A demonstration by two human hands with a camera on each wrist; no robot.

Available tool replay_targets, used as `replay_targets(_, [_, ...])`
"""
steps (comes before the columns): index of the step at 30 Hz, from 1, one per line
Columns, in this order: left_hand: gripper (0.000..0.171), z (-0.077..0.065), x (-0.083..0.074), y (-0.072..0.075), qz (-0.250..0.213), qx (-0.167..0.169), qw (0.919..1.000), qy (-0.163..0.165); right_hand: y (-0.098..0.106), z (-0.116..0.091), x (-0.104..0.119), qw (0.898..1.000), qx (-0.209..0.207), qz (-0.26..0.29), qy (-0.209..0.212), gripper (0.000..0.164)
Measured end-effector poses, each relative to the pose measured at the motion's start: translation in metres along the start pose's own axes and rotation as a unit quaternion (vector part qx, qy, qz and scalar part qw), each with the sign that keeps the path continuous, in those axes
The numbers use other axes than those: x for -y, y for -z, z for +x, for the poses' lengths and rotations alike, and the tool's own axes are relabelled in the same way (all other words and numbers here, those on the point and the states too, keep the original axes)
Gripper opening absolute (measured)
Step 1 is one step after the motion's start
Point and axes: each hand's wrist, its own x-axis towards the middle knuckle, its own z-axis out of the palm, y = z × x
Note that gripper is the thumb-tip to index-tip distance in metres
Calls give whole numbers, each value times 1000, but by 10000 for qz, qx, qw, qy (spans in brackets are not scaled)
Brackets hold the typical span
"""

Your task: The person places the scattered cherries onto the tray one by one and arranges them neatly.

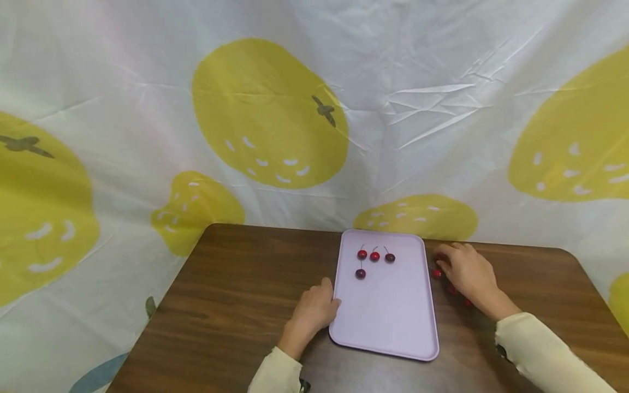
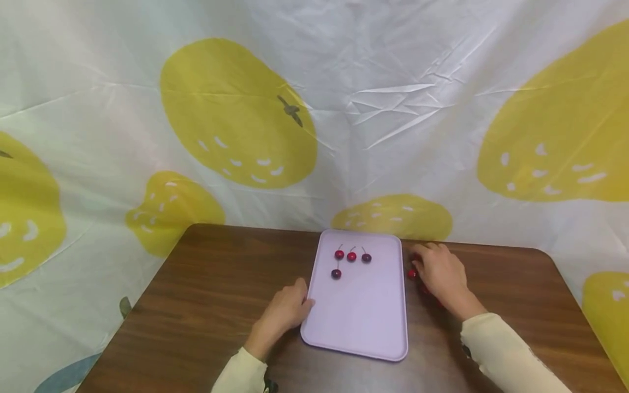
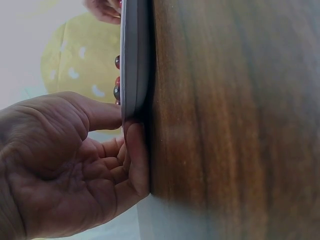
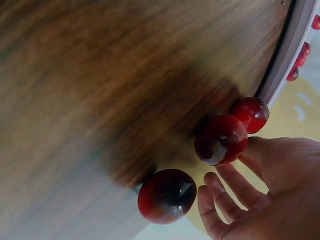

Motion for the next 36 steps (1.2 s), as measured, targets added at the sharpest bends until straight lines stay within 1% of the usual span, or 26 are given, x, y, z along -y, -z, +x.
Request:
replay_targets(3, [29, 0, 0, 0, 1, -17, 10000, 24, 1, 0, 0, 10000, -35, 26, -10, 20])
replay_targets(6, [29, 0, -1, -1, -32, 23, 10000, 53, 3, 0, 1, 9998, -197, 39, -7, 20])
replay_targets(9, [29, 0, -1, 0, -118, 72, 9999, 79, 5, 3, 7, 9991, -412, 108, -2, 21])
replay_targets(12, [29, -1, 0, 0, -194, 98, 9997, 107, 7, 6, 16, 9984, -497, 278, 5, 22])
replay_targets(20, [29, -1, -1, -1, -108, 74, 9999, 40, 2, 5, 48, 9983, -361, 463, 26, 24])
replay_targets(24, [29, -1, -1, -1, -72, 68, 9999, 21, -1, 6, 63, 9981, -344, 492, 127, 24])
replay_targets(31, [28, 0, -1, -1, -29, -30, 10000, -32, -5, 8, 85, 9983, -3, 472, 333, 25])
replay_targets(36, [28, -2, -1, -1, -24, -66, 10000, -59, -10, 8, 95, 9965, 215, 626, 512, 23])
